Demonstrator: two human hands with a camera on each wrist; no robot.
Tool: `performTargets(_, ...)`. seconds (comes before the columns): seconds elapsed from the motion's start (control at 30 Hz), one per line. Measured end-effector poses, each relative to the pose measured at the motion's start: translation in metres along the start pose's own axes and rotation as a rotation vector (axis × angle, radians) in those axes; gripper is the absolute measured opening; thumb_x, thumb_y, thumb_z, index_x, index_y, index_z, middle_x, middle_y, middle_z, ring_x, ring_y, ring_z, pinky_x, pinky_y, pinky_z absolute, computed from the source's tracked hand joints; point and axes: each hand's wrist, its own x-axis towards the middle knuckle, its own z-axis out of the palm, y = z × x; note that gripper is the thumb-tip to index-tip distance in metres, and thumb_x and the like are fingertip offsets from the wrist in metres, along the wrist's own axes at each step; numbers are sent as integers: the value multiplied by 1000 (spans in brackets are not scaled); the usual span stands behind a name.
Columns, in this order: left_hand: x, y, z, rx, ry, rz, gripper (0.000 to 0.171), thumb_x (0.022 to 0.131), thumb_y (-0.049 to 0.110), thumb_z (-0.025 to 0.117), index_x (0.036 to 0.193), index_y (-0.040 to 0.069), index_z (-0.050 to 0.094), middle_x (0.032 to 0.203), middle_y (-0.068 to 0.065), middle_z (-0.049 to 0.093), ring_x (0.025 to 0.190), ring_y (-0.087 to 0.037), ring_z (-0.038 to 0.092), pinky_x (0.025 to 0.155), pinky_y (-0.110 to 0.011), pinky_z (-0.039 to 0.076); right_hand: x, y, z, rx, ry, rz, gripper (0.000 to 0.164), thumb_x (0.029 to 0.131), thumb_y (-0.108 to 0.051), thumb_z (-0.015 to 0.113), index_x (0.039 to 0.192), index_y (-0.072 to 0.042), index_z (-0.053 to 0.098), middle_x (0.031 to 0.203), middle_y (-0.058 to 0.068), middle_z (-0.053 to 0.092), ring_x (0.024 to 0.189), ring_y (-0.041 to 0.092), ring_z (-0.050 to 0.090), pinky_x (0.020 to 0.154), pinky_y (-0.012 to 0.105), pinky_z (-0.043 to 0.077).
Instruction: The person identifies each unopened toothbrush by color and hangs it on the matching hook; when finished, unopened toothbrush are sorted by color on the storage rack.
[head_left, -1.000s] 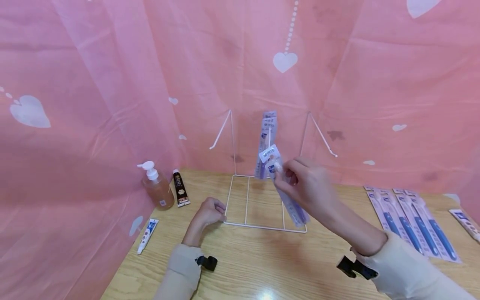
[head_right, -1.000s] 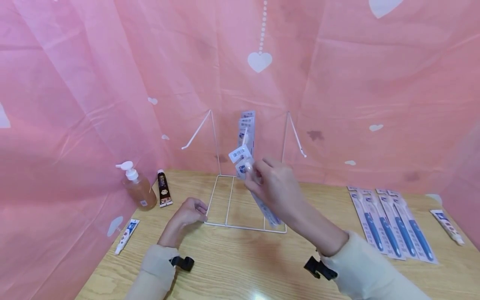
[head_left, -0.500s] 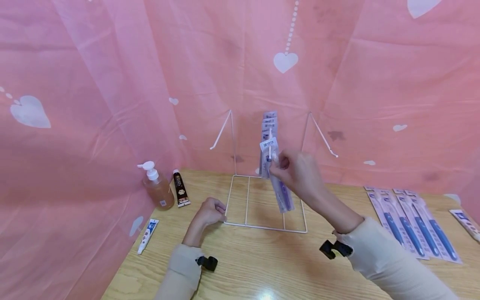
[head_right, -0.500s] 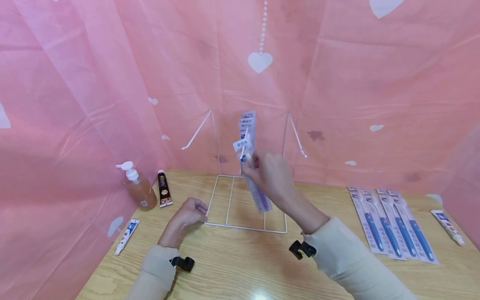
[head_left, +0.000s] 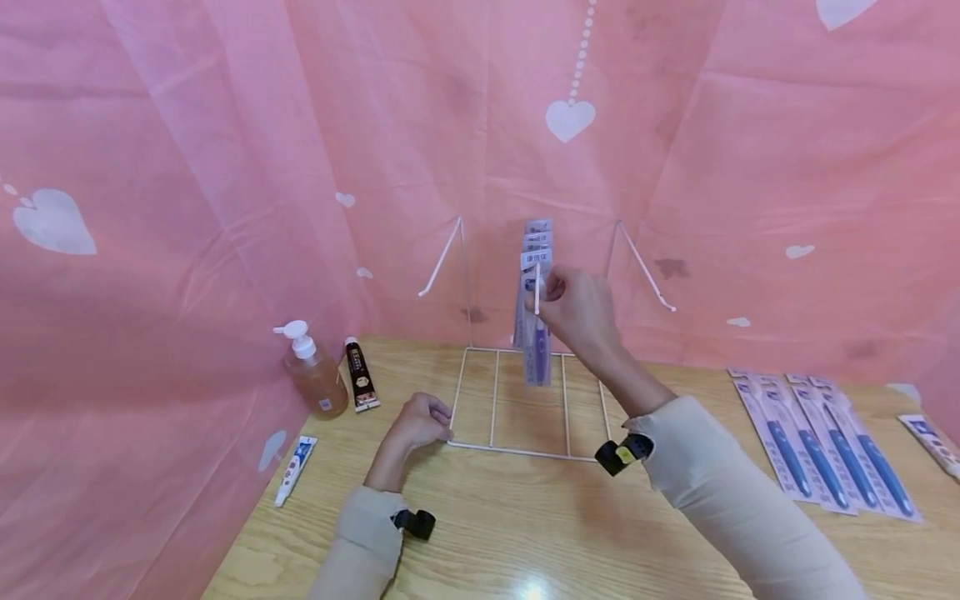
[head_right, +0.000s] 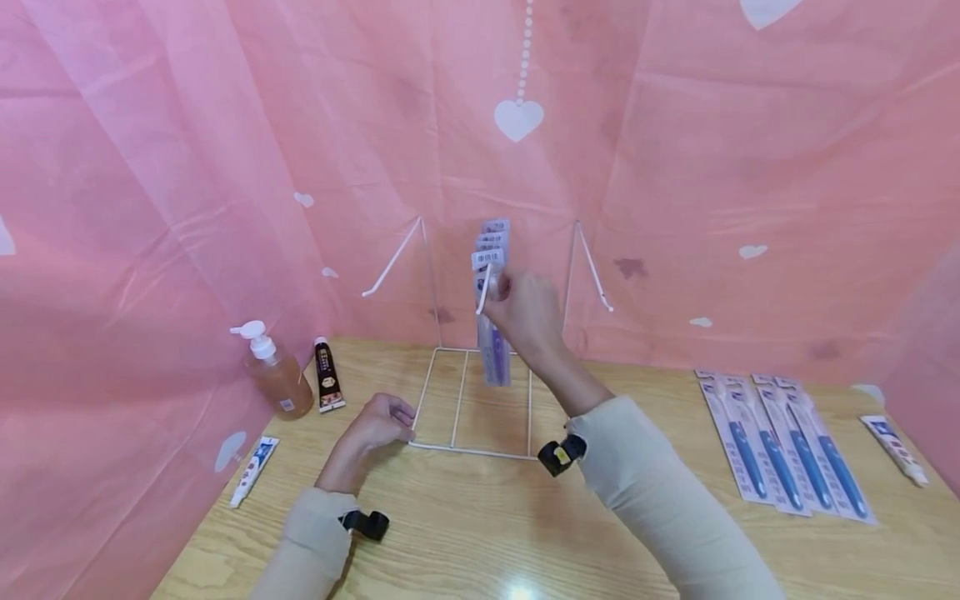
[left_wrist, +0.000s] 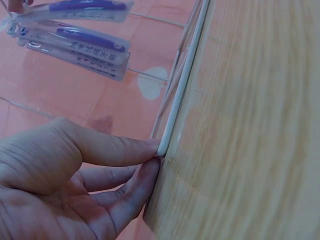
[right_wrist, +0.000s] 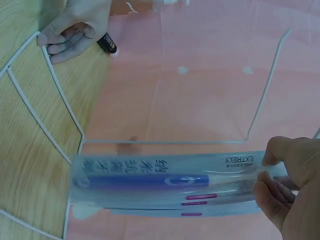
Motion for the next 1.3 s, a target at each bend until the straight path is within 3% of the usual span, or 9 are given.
performTargets(0.43,1,-1,0,6,-2,15,29,68,-7,80,95,-4,69,83,-8,64,77,-19,60,73,-31,52,16,11,13,49,43,104,18,80,-13,78,73,-4,64,72,12,70,63,25,65,62,37,48)
performTargets(0.83,-1,0,1,-7,-4,3,28,69,-8,80,94,-4,68,83,-8,63,77,-20,59,73,-31,51,19,18,15,59,74,110,20,77,-12,80,73,-2,63,70,13,69,63,25,63,58,33,45)
performTargets(0.97,-1,0,2,-7,-6,4,29,68,-8,79,94,-4,68,83,-8,63,78,-20,59,73,-31,51,16,22,7,47,10,91,22,77,-15,79,84,1,65,75,14,67,68,27,62,61,36,45)
performTargets(1.1,-1,0,2,-7,-9,2,29,68,-8,80,94,-4,68,83,-8,63,78,-20,59,73,-31,52,11,35,-6,3,-109,83,41,79,-25,81,102,2,62,92,19,65,84,32,60,68,41,47)
performTargets(1.2,-1,-1,2,-11,-13,-2,29,69,-8,80,95,-3,68,84,-8,63,78,-20,59,74,-32,52,6,57,-18,-1,-167,55,49,80,-26,81,111,7,59,104,27,61,96,41,59,75,48,50)
performTargets(1.3,0,-3,1,4,-11,2,29,69,-8,80,95,-3,68,84,-8,63,79,-21,59,73,-32,52,-3,85,-34,-27,-209,47,46,85,-20,76,114,10,56,109,34,57,102,48,57,79,56,50)
